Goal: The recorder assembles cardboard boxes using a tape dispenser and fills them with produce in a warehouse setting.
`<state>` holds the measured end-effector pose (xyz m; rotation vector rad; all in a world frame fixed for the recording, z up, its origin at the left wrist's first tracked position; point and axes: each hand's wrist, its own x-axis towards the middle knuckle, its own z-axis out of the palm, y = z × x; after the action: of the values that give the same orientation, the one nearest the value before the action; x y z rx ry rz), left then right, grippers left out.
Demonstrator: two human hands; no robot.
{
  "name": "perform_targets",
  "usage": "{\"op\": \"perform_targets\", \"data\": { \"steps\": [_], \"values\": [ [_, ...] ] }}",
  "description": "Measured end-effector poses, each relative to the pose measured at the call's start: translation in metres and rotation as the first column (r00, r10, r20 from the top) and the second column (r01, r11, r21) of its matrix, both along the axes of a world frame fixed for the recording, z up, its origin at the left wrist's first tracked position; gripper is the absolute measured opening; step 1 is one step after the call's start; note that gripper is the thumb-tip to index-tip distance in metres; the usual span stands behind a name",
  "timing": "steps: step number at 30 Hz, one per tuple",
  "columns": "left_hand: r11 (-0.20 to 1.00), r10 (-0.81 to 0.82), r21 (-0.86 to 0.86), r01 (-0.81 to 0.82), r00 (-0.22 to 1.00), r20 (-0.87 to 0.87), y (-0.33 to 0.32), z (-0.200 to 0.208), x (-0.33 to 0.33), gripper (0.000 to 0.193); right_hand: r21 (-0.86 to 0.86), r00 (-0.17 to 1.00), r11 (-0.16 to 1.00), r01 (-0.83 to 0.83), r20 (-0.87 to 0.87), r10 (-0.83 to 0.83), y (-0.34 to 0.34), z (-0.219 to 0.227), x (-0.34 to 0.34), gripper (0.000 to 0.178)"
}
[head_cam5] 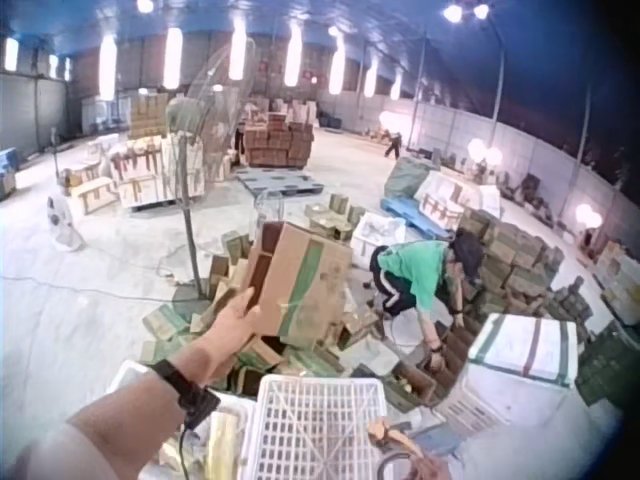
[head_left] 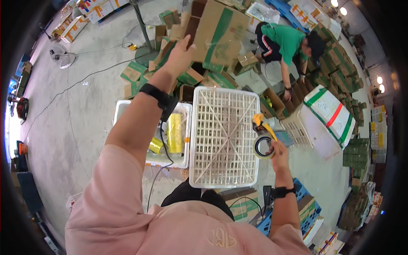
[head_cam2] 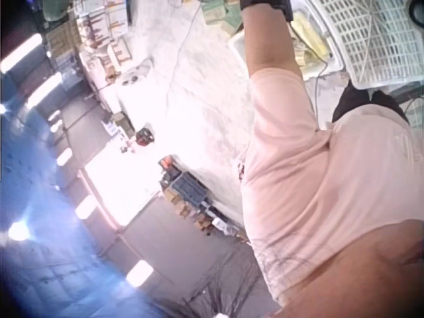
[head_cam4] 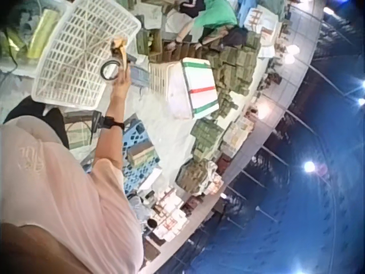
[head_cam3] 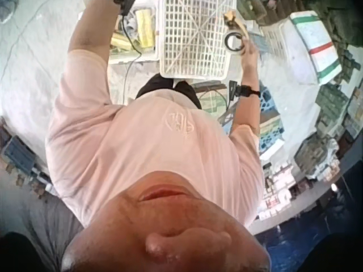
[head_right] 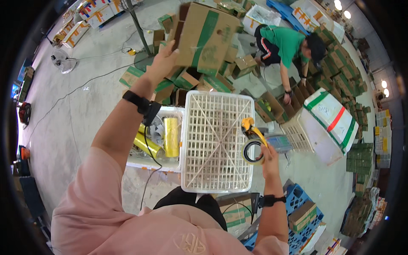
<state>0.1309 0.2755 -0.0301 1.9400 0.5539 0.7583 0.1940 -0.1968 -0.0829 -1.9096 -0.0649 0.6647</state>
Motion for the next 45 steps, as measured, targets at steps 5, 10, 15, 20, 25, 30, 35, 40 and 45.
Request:
{"op": "perform_targets", "data": {
  "steps": [5,10,15,20,25,30,35,40,45],
  "values": [
    [0.949,-0.315,-0.063,0.309,0.919,-0.238,-0.065,-0.125,-0.096,0.047,0.308,0.777,0.894,0.324,-0.627,-0.065,-0.059,-0.051,-0.061,0.034],
    [0.764,-0.601,-0.609,0.213,0.58,-0.55,-0.175,-0.198,-0.223,0.046,-0.004,0.615,0.977,0.215,-0.776,-0.139,-0.133,-0.077,-0.126,0.041],
    [0.588,-0.794,-0.736,0.336,0.412,-0.447,-0.275,-0.194,-0.219,0.042,-0.254,0.621,0.952,0.172,-0.722,-0.305,-0.243,-0.075,-0.224,0.032],
    [0.346,-0.898,-0.679,0.647,0.019,-0.439,-0.347,-0.157,-0.183,0.043,-0.221,0.297,0.602,0.767,-0.71,-0.639,-0.293,-0.088,-0.373,0.033],
    [-0.156,-0.631,-0.35,0.924,-0.366,-0.684,-0.422,-0.147,-0.149,0.047,-0.191,0.107,0.356,0.915,-0.735,-0.669,-0.3,-0.076,-0.499,0.032],
    [-0.343,-0.568,-0.224,0.912,-0.391,-0.724,-0.526,-0.153,-0.157,0.043,-0.237,-0.009,0.27,0.933,-0.766,-0.643,-0.314,-0.091,-0.597,0.032],
    [-0.412,-0.455,-0.222,0.884,-0.41,-0.791,-0.626,-0.202,-0.183,0.044,-0.061,-0.005,0.086,0.994,-0.837,-0.547,-0.326,-0.119,-0.649,0.035],
    [-0.449,-0.169,-0.313,0.837,-0.423,-0.89,-0.714,-0.261,-0.195,0.045,-0.022,0.019,0.089,0.996,-0.899,-0.437,-0.324,-0.146,-0.665,0.04],
    [-0.503,-0.234,-0.355,0.788,-0.52,-0.821,-0.803,-0.351,-0.202,0.045,0.111,0.054,-0.161,0.981,-0.945,-0.323,-0.305,-0.176,-0.664,0.044]
  ]
}}
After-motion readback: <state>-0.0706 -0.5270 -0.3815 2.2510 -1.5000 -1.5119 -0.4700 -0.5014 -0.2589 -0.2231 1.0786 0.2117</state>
